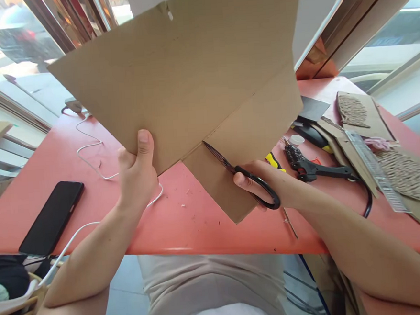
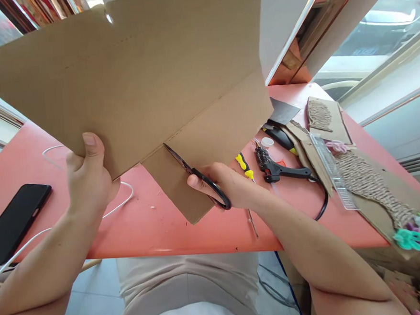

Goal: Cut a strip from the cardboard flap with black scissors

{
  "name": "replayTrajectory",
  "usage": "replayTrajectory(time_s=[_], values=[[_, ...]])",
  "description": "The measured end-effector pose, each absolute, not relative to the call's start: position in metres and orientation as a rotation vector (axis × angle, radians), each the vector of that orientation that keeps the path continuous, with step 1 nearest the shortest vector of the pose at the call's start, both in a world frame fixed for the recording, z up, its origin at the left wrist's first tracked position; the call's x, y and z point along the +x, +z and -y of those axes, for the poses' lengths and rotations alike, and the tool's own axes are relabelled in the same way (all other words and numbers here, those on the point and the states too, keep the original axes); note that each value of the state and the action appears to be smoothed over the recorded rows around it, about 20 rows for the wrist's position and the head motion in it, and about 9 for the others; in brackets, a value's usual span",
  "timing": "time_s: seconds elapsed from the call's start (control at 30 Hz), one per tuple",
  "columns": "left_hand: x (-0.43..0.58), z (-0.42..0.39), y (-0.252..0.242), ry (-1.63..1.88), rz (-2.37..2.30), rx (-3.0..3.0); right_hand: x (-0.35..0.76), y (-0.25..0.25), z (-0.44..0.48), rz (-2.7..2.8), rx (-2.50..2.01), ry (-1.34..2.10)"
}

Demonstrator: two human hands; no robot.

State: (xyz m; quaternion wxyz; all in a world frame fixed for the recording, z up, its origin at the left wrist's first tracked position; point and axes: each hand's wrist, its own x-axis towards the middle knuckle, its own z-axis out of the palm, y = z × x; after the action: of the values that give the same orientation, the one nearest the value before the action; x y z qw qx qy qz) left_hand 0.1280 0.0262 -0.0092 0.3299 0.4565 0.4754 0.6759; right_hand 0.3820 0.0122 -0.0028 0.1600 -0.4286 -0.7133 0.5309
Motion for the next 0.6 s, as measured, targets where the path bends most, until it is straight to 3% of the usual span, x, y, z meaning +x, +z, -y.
replayTrajectory(time_s=[0.2,0.47,0.6], values=[[0.131,-0.025,-0.001,1.68,-1.063,1.122,0.385,0.011,-0.005,2.014,-1.212,1.479],[0.117,-0.037,-0.01,1.65,-0.897,1.065,0.394,-0.019,-0.021,2.215,-1.157,0.98],[0.107,-0.043,-0.009,1.588,-0.82,1.136,0.395,-0.026,-0.027,2.225,-1.082,0.966]])
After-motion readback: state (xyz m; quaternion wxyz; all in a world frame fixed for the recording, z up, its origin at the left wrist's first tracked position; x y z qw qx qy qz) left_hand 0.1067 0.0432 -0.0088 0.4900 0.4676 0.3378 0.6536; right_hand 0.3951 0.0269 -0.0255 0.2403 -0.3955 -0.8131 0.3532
